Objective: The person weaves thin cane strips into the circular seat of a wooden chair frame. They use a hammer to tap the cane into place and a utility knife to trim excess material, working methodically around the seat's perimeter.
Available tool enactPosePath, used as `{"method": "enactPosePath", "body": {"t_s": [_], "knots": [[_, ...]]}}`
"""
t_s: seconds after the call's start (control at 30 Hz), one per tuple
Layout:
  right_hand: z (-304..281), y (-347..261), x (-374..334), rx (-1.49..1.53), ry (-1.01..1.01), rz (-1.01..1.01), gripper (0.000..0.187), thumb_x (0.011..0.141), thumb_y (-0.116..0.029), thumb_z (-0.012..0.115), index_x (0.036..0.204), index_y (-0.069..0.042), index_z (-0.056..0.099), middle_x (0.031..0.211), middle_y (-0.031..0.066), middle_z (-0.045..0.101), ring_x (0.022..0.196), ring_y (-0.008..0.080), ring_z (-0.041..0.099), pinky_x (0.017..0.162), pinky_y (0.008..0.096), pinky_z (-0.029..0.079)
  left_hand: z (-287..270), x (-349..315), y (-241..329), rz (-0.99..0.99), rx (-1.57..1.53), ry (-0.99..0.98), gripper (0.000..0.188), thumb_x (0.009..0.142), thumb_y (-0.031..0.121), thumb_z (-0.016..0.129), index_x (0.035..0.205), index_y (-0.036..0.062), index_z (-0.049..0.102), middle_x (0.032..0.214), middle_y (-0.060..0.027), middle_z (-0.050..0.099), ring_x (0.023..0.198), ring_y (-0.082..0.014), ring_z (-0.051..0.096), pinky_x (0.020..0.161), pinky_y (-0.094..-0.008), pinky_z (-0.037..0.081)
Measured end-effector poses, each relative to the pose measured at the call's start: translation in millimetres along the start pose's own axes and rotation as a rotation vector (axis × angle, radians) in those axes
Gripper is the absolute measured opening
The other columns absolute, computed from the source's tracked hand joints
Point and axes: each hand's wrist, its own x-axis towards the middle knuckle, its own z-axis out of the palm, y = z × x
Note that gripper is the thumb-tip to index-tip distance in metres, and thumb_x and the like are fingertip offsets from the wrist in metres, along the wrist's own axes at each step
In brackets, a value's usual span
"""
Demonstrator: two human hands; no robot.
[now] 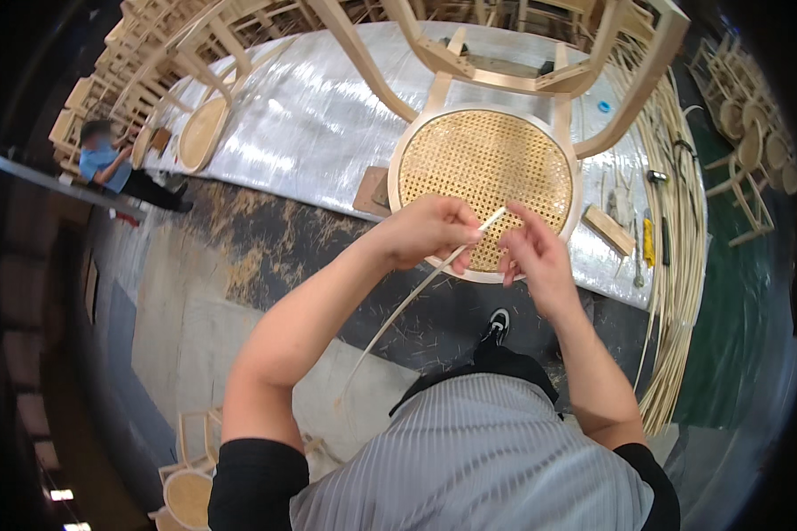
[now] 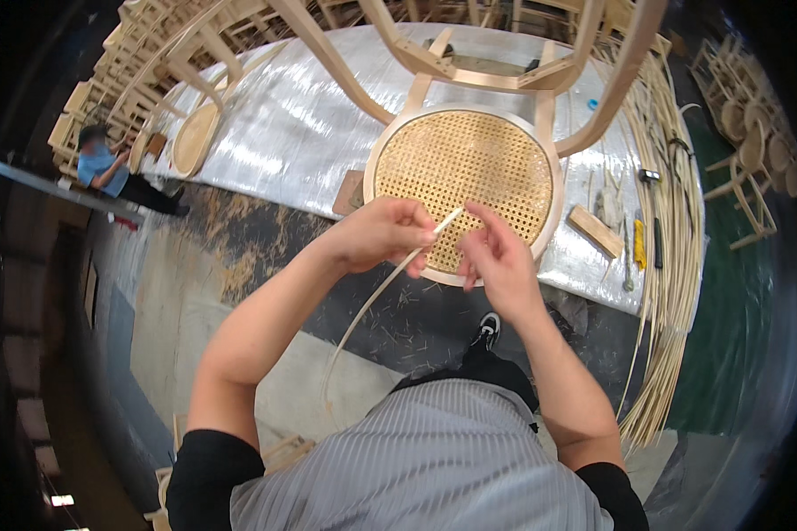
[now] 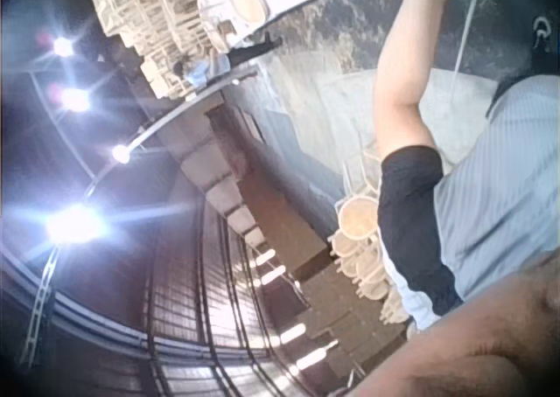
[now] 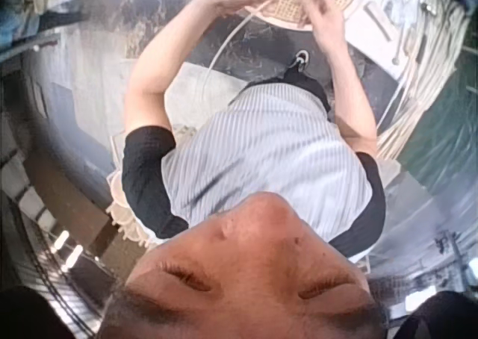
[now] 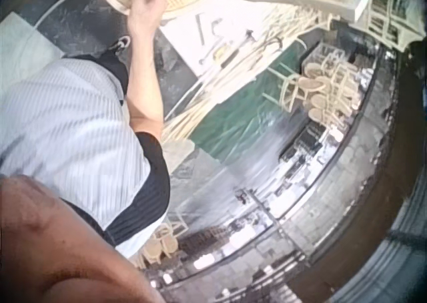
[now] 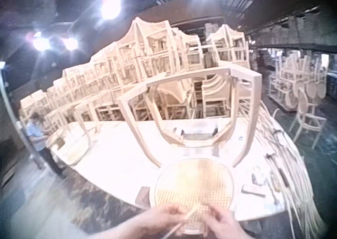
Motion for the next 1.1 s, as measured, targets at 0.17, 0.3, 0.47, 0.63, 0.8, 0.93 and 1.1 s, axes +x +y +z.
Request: {"method": "enactPosePath", "body": {"t_s": [0.17,0.3,0.47,0.63,0.8,0.93,1.1], "knots": [[-31.8,-5.3,71.4,0.068,0.034,-0.034,0.016,0.108,-0.014,0.065,0.119,-0.002,0.067,0.084,0.0041,0.068,0.063,0.0106,0.065,0.055,0.027,0.056,8.4,47.6,20.7,-0.008,0.06,0.018,0.019,0.108,0.02,0.065,0.102,0.0014,0.063,0.088,-0.0074,0.07,0.072,-0.0179,0.073,0.062,-0.032,0.059],[-96.9,-8.4,112.2,0.126,0.284,-0.093,0.012,0.11,-0.016,0.063,0.111,-0.005,0.066,0.079,0.0026,0.063,0.061,0.0108,0.058,0.054,0.0253,0.05,-26.1,30.8,-11.5,-0.121,0.071,0.03,0.026,0.111,0.025,0.06,0.106,0.0007,0.067,0.082,-0.0049,0.066,0.066,-0.0126,0.067,0.06,-0.0268,0.054],[-179.1,-16.5,138.2,0.211,0.478,-0.073,0.013,0.108,-0.022,0.069,0.102,-0.011,0.064,0.076,-0.0007,0.059,0.059,0.0091,0.052,0.05,0.0245,0.041,-86.8,-49.3,-56.0,-0.239,0.287,0.157,0.027,0.11,0.025,0.062,0.112,0.0027,0.076,0.079,-0.0001,0.063,0.069,-0.01,0.06,0.062,-0.0273,0.049],[-256.3,-13.9,147.0,0.147,0.628,-0.094,0.017,0.107,-0.028,0.071,0.107,-0.011,0.068,0.074,-0.0057,0.055,0.059,0.0053,0.049,0.05,0.0225,0.039,-135.7,-102.2,-57.0,-0.227,0.592,0.34,0.024,0.106,0.025,0.067,0.114,0.0062,0.08,0.079,-0.0005,0.065,0.07,-0.0097,0.058,0.063,-0.0297,0.049],[-298.8,-8.9,136.0,0.172,0.733,-0.089,0.02,0.108,-0.03,0.07,0.115,-0.012,0.068,0.076,-0.0059,0.057,0.06,0.0055,0.051,0.052,0.0225,0.041,-173.7,-108.6,-35.9,-0.155,0.638,0.458,0.023,0.103,0.025,0.071,0.112,0.005,0.08,0.076,-0.0037,0.066,0.072,-0.0112,0.061,0.065,-0.0324,0.05],[-273.1,8.4,136.9,0.242,0.691,-0.051,0.013,0.108,-0.026,0.065,0.107,-0.013,0.064,0.076,-0.0048,0.058,0.063,0.0074,0.054,0.052,0.0249,0.043,-211.8,-112.4,-34.3,-0.012,0.763,0.457,0.023,0.102,0.021,0.072,0.117,0.0042,0.078,0.087,-0.008,0.073,0.081,-0.0153,0.066,0.074,-0.0346,0.055],[-141.9,69.7,133.2,0.213,0.657,0.134,0.008,0.106,-0.016,0.064,0.109,-0.009,0.064,0.076,0.0019,0.061,0.056,0.012,0.056,0.047,0.0262,0.045,-214.5,-47.1,-11.1,-0.036,0.711,0.164,0.034,0.102,0.012,0.067,0.135,0.0064,0.07,0.103,-0.0101,0.075,0.091,-0.0166,0.069,0.083,-0.0324,0.055]]}}
